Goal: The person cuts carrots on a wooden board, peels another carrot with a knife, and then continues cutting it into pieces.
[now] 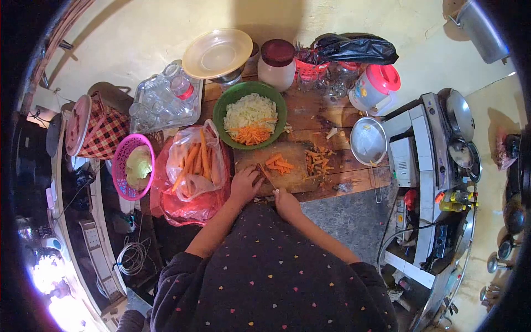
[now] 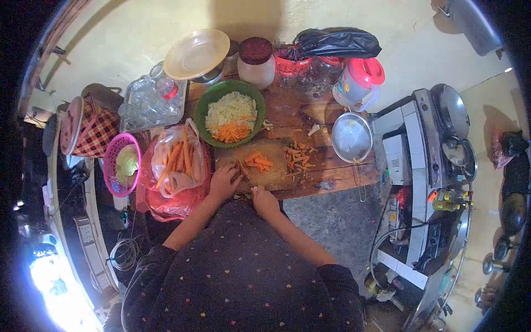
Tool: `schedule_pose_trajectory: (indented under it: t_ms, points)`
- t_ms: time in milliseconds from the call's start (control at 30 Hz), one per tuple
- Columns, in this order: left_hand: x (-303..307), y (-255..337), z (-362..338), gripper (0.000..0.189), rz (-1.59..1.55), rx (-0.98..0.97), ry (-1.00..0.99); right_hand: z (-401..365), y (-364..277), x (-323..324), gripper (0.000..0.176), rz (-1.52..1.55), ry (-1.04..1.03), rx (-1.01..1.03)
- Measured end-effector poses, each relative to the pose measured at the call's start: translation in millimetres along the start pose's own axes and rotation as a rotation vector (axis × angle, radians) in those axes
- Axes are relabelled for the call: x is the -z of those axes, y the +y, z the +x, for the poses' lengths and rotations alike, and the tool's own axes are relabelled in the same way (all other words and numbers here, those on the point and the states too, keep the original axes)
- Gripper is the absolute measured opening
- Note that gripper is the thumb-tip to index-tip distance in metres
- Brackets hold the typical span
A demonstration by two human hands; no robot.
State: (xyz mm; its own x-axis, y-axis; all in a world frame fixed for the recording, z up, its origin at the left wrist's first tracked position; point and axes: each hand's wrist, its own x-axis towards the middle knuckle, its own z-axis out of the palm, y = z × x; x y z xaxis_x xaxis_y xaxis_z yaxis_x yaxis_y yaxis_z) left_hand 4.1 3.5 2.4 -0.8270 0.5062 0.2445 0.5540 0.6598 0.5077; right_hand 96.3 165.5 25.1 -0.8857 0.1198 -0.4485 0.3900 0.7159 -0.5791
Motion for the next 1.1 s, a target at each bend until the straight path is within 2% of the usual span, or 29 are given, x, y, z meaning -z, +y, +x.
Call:
schedule_pose_trajectory:
  t_ms: [167,267,467,1100]
  points:
    - [-7.5,-2.4,-3.8,0.028,0.005,-0.004,0.048,1.4,9.8,-4.7,0.041,0.052,0.028,0.02]
    - [2.1,5.5,-0.8,0.026,0.009,0.056,-0.029,-4.1,0.2,4.6,0.041,0.077,-0.004,0.056]
    - [-6.5,-1.4,-6.6,0.028,0.05,-0.006,0.057,-5.2,-1.5,4.8,0.041,0.079,0.002,0.044]
    - [1.4,-2.4,-3.4,0.022,-0.06,-0.041,0.064,2.2,-4.1,2.8,0.044,0.066,-0.044,0.035]
